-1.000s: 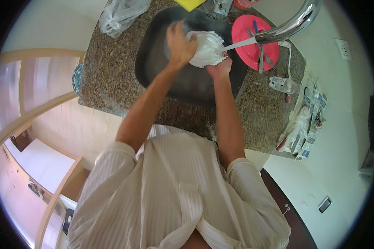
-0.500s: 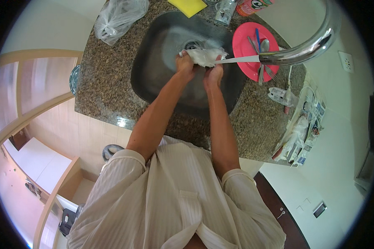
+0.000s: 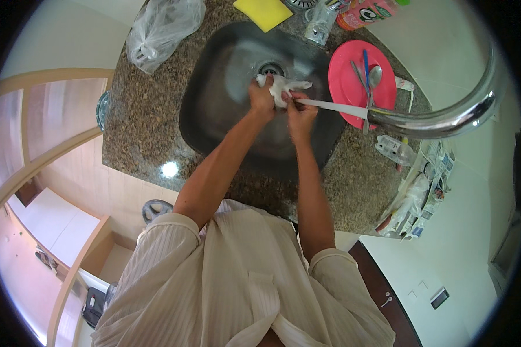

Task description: The person sands a wooden cabinet door with a sanding block, then walks to the kitchen sink to wash a white cloth under running water. They wring out the cloth and return to the room where other workers are present.

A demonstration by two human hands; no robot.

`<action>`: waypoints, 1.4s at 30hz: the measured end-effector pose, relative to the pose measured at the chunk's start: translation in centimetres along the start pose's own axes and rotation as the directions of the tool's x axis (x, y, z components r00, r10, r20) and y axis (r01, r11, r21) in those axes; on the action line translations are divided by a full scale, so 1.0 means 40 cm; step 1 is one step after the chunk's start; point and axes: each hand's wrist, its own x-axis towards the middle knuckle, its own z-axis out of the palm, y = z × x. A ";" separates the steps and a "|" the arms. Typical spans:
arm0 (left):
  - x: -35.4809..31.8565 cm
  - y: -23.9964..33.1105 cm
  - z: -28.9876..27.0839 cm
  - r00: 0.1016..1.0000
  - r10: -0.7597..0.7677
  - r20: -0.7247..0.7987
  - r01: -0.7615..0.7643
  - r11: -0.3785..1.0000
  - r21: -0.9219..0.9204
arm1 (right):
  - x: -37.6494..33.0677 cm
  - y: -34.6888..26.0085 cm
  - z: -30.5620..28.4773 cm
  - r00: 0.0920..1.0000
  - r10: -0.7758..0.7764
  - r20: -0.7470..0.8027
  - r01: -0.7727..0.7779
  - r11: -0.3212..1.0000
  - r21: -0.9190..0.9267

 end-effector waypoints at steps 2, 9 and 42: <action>0.066 -0.070 -0.020 0.967 0.231 0.103 -0.230 0.973 -0.025 | 0.046 0.008 -0.007 0.997 -0.072 0.013 0.073 0.991 -0.108; 0.179 -0.074 -0.054 0.974 0.094 0.204 -0.059 0.983 -0.172 | -0.019 0.020 0.003 0.993 0.090 0.081 -0.087 0.996 -0.031; 0.134 -0.133 -0.064 0.906 -0.190 0.378 0.248 0.962 -0.112 | 0.095 0.130 0.014 0.959 -0.267 0.099 0.281 0.831 -0.479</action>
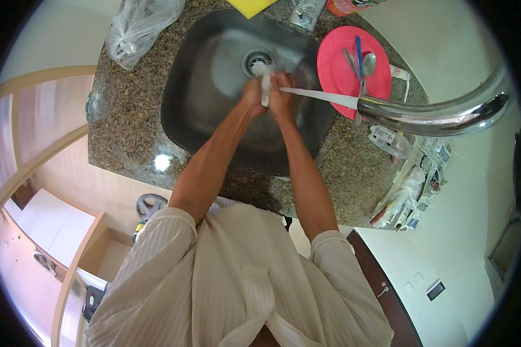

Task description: The person sands a wooden cabinet door with a sanding block, then walks to the kitchen sink to wash a white cloth under running water. They wring out the cloth and return to the room where other workers are present.

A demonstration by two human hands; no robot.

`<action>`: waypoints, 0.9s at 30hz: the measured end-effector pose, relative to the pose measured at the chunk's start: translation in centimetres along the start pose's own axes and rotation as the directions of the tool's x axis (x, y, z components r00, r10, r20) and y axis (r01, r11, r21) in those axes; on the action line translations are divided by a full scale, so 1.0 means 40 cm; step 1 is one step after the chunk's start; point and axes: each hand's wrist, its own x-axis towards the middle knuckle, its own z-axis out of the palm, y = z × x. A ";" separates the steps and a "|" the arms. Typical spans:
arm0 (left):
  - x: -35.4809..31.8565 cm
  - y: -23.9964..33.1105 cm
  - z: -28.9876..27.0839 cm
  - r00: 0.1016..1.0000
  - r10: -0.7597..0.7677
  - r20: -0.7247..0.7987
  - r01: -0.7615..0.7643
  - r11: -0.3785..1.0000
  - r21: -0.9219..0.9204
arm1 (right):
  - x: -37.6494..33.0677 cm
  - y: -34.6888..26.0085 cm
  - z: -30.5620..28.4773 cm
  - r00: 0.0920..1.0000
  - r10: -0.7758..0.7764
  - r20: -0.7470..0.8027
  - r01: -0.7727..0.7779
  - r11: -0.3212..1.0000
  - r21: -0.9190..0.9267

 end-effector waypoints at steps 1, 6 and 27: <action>0.001 -0.008 0.014 1.000 -0.007 -0.017 0.007 1.000 0.005 | 0.025 0.057 0.013 0.990 0.138 -0.009 -0.137 0.989 0.059; -0.004 0.020 0.014 0.999 0.032 -0.034 -0.034 0.998 -0.060 | 0.039 0.068 0.022 0.779 0.486 0.396 -0.536 0.189 0.823; -0.022 0.076 0.101 0.985 0.126 -0.116 -0.110 0.985 0.137 | 0.012 -0.015 0.049 0.879 0.471 0.076 -0.392 0.622 0.678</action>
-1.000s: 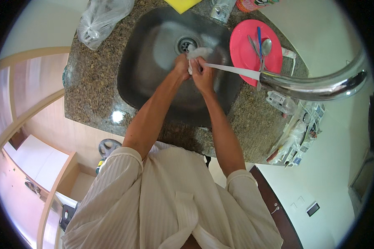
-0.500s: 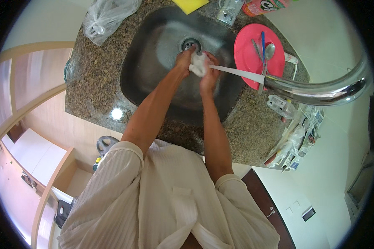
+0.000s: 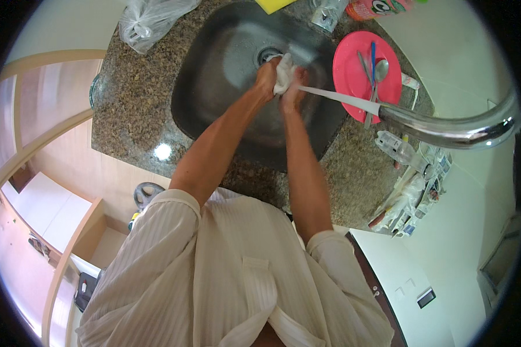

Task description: The person sands a wooden cabinet door with a sanding block, then walks to the kitchen sink to wash a white cloth under running water. They wring out the cloth and return to the room where other workers are present.

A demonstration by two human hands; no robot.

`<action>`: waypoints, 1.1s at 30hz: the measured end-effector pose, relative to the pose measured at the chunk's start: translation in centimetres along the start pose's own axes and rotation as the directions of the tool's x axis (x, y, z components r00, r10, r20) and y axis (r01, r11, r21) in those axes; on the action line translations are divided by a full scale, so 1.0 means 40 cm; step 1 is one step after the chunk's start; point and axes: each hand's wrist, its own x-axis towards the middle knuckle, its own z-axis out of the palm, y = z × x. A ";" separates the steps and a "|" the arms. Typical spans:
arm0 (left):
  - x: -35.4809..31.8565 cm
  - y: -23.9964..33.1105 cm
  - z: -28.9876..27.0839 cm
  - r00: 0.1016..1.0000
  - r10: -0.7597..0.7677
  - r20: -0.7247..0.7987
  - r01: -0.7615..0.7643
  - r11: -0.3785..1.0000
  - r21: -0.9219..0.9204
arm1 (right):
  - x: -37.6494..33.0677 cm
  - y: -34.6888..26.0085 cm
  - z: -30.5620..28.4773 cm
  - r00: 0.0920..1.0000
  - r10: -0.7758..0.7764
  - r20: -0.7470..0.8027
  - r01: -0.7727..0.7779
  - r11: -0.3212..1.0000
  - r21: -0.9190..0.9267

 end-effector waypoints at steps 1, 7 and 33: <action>-0.007 0.021 0.012 1.000 -0.010 -0.026 0.012 0.998 0.064 | -0.037 -0.004 0.015 0.988 -0.151 0.016 0.152 0.982 -0.112; 0.004 -0.037 -0.025 0.999 -0.043 -0.015 0.045 0.986 0.163 | -0.033 -0.002 -0.010 0.997 -0.069 0.028 0.075 0.944 -0.321; 0.006 0.000 -0.066 0.923 0.382 0.053 -0.384 0.900 0.205 | -0.047 -0.094 -0.055 0.977 -0.181 -0.109 0.211 0.845 0.492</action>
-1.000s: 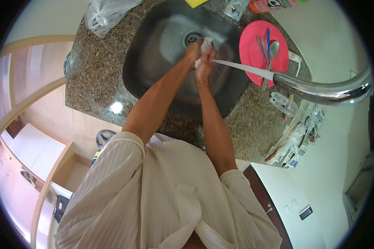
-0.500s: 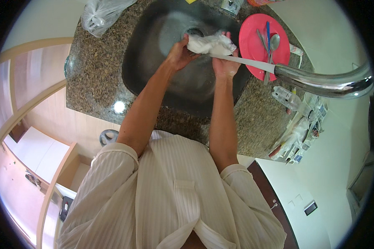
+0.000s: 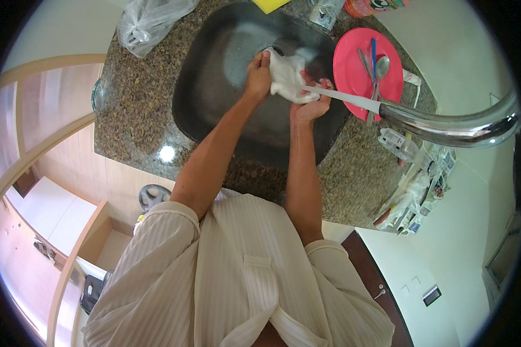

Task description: The person sands a wooden cabinet door with a sanding block, then walks to the kitchen sink to wash a white cloth under running water. They wring out the cloth and return to the room where other workers are present.

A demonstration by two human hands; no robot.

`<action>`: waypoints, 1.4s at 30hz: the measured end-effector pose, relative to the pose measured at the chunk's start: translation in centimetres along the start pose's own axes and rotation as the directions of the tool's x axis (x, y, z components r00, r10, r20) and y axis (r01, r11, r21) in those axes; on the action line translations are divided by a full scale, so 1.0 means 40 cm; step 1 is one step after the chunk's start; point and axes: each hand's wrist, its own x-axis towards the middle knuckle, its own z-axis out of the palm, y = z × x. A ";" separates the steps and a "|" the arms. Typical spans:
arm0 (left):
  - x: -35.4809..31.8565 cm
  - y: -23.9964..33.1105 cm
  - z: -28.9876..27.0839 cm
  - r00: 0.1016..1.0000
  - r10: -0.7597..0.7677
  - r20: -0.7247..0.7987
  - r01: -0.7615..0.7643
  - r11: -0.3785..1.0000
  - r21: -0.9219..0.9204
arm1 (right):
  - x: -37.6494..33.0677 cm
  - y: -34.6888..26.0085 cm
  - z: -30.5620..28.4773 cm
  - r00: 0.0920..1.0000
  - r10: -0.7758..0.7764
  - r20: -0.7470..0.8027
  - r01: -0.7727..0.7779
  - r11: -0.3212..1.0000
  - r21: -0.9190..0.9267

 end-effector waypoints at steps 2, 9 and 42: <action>-0.020 0.025 0.011 1.000 0.013 -0.016 -0.012 0.998 0.063 | 0.000 -0.004 0.015 0.988 0.089 -0.125 -0.064 0.980 0.187; -0.038 0.052 -0.004 0.950 -0.270 0.157 0.290 0.949 -0.121 | 0.012 0.008 -0.018 0.935 0.353 -0.026 -0.342 0.920 0.189; 0.054 -0.070 -0.026 0.941 -0.335 0.042 0.337 0.937 -0.090 | 0.043 0.102 -0.009 0.974 0.122 0.190 -0.083 0.976 -0.200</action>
